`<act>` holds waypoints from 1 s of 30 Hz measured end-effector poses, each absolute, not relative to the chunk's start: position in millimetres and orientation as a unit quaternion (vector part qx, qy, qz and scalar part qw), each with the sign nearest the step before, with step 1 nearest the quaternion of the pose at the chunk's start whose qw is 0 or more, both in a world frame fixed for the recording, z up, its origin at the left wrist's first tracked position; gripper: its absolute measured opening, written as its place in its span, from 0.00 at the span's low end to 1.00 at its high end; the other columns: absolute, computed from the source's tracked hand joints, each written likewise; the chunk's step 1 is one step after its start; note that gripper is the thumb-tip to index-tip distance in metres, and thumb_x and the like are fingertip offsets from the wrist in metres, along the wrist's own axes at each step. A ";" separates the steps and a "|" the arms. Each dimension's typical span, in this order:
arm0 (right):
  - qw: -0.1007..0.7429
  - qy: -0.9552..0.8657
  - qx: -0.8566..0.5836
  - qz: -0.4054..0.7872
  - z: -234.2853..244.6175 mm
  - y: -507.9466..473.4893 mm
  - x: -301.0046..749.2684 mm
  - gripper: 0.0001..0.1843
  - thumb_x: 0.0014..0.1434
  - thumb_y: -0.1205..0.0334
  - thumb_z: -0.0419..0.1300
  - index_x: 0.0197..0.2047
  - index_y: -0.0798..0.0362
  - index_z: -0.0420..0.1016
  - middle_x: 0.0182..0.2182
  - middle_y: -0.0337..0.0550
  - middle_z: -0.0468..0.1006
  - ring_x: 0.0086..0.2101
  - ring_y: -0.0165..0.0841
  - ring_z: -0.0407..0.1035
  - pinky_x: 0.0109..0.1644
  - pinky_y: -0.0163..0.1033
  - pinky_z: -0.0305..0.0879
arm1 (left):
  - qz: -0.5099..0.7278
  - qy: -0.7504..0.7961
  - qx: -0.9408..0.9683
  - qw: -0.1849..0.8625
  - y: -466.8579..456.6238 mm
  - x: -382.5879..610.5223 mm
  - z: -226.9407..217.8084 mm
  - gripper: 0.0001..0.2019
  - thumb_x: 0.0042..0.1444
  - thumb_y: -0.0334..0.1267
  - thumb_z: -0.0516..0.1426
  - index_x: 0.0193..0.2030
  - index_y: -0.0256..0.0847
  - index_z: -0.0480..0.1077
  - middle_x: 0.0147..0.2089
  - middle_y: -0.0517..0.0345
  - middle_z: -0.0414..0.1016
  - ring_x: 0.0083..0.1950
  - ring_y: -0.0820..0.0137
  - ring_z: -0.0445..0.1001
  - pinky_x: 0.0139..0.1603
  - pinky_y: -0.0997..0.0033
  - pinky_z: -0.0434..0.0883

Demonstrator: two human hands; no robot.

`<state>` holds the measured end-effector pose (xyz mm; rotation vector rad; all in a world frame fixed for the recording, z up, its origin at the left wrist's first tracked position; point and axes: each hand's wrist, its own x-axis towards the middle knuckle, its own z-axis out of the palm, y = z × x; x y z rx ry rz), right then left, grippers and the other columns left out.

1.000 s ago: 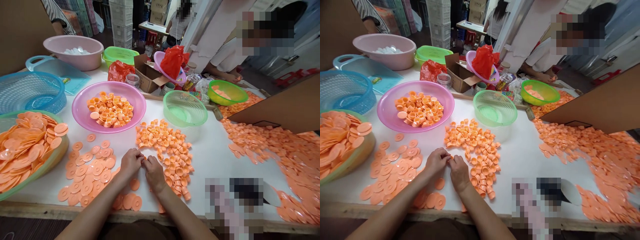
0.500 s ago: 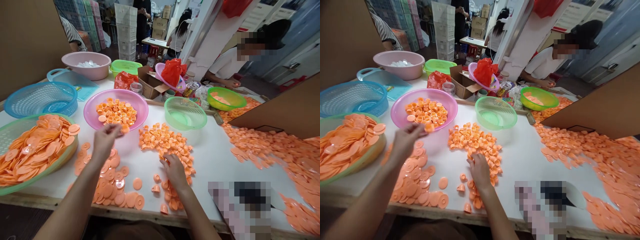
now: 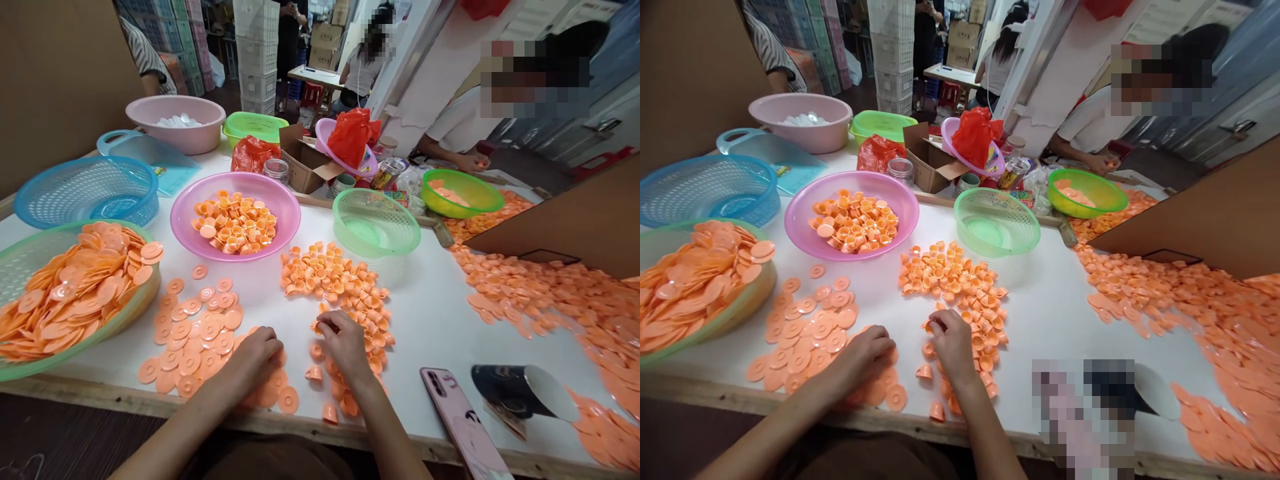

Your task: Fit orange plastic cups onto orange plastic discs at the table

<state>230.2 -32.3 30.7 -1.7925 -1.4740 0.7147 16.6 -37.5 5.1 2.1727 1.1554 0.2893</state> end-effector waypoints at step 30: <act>0.268 -0.561 -0.687 0.376 15.2 -8.7 186.4 0.06 0.46 0.71 0.58 0.21 0.54 0.74 0.19 0.37 0.74 0.23 0.29 0.66 0.28 0.32 0.59 | 0.179 0.518 0.792 0.269 -12.0 23.1 -7.8 0.05 0.54 0.35 0.60 0.39 0.43 0.74 0.40 0.54 0.73 0.45 0.62 0.69 0.46 0.61 0.62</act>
